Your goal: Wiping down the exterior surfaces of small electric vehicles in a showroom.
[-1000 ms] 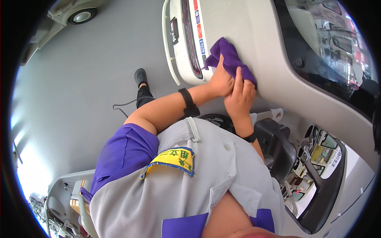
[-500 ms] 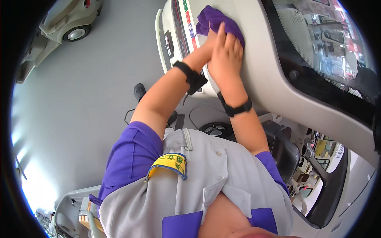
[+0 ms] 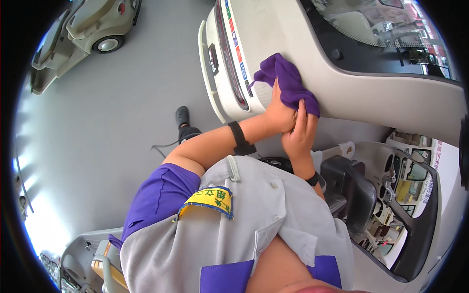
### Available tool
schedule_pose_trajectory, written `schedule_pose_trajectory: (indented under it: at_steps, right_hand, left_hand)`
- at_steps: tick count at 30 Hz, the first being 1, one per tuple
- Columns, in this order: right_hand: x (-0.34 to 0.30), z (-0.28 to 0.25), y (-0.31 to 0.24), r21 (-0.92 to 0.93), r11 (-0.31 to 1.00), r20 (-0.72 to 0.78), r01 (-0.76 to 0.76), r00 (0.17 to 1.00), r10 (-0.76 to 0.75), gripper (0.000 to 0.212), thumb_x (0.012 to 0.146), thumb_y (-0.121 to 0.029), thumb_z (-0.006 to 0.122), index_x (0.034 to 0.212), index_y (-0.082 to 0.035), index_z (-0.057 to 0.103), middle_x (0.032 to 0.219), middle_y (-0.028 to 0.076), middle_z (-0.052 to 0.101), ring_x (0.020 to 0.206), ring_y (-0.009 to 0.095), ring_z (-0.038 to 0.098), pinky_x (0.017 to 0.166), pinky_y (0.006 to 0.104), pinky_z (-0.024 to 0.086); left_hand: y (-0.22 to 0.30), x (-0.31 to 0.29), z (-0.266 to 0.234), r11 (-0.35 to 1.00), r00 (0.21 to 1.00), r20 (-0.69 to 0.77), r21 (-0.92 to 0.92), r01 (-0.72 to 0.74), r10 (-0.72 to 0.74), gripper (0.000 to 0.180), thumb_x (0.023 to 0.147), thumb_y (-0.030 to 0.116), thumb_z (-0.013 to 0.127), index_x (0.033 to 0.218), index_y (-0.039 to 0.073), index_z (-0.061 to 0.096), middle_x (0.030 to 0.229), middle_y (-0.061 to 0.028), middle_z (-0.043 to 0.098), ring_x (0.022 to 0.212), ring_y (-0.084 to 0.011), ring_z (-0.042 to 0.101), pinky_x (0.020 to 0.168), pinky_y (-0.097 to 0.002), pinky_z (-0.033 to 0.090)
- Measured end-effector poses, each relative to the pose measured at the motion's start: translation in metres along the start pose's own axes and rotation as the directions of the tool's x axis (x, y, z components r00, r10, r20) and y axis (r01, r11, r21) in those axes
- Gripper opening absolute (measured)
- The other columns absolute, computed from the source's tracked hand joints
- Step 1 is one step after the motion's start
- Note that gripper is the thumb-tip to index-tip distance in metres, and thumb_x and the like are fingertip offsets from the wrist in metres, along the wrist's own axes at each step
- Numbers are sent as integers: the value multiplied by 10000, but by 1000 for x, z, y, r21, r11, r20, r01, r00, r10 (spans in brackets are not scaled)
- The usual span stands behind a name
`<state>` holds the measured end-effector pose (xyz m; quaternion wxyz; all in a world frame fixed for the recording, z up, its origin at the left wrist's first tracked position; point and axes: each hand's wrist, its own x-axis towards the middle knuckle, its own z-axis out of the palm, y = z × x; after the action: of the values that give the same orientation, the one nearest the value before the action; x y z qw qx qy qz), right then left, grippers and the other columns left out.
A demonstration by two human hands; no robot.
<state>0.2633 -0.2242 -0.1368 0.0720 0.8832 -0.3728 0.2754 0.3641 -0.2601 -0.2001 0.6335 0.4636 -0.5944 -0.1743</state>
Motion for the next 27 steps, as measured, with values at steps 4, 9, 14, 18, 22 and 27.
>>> schedule_pose_trajectory:
  at_steps: [4, 9, 14, 18, 22, 27]
  right_hand:
    - [18, 7, -5, 33, 999, 11, 0, 1000, 0, 574, 795, 61, 576, 1361, 40, 486, 1214, 228, 541, 1134, 420, 531, 974, 467, 435]
    - [46, 20, -14, -11, 1000, 59, -29, 998, 30, 652, 750, 64, 566, 1391, 33, 456, 1205, 218, 541, 1111, 413, 540, 952, 465, 443]
    - [78, 33, -27, -132, 989, 108, -73, 990, 87, 698, 729, 42, 588, 1408, 35, 430, 1257, 214, 518, 1150, 414, 525, 974, 462, 430]
    - [108, 43, -33, -195, 978, 188, -79, 975, 116, 722, 715, 28, 605, 1414, 19, 425, 1252, 210, 516, 1157, 411, 514, 975, 470, 423]
    - [171, 80, -43, -224, 971, 253, -86, 957, 143, 733, 729, -43, 621, 1428, -21, 405, 1162, 147, 519, 1111, 355, 512, 974, 429, 418]
    - [235, 116, -16, -250, 967, 107, 43, 994, -16, 622, 748, -95, 645, 1345, -11, 495, 1226, 140, 531, 1170, 334, 510, 992, 422, 416]
  left_hand:
    - [-23, 19, -10, 996, 996, 34, 27, -82, 81, 181, 804, 204, 625, 962, 141, 687, 1033, -82, 640, 1014, -349, 515, 928, -488, 348]
    - [-39, 45, -23, 988, 986, 73, 34, -153, 150, 180, 786, 236, 652, 945, 156, 676, 1022, -57, 638, 979, -318, 545, 904, -464, 363]
    - [-50, 65, -36, 994, 982, 188, -109, 4, 16, 303, 804, 334, 630, 1014, 118, 657, 1099, -99, 611, 1114, -376, 457, 1011, -538, 232]
    - [-84, 81, -37, 991, 978, 207, -131, 16, 12, 342, 818, 317, 627, 1074, 91, 637, 1157, -144, 581, 1129, -396, 445, 1013, -557, 242]
    - [-142, 116, -59, 993, 988, 150, -105, 47, -31, 311, 820, 275, 632, 1073, 93, 627, 1135, -133, 581, 1104, -379, 460, 991, -527, 278]
    - [-185, 182, -67, 984, 976, 204, -148, 102, -71, 279, 824, 221, 639, 1072, 97, 614, 1107, -120, 581, 1072, -358, 479, 964, -489, 323]
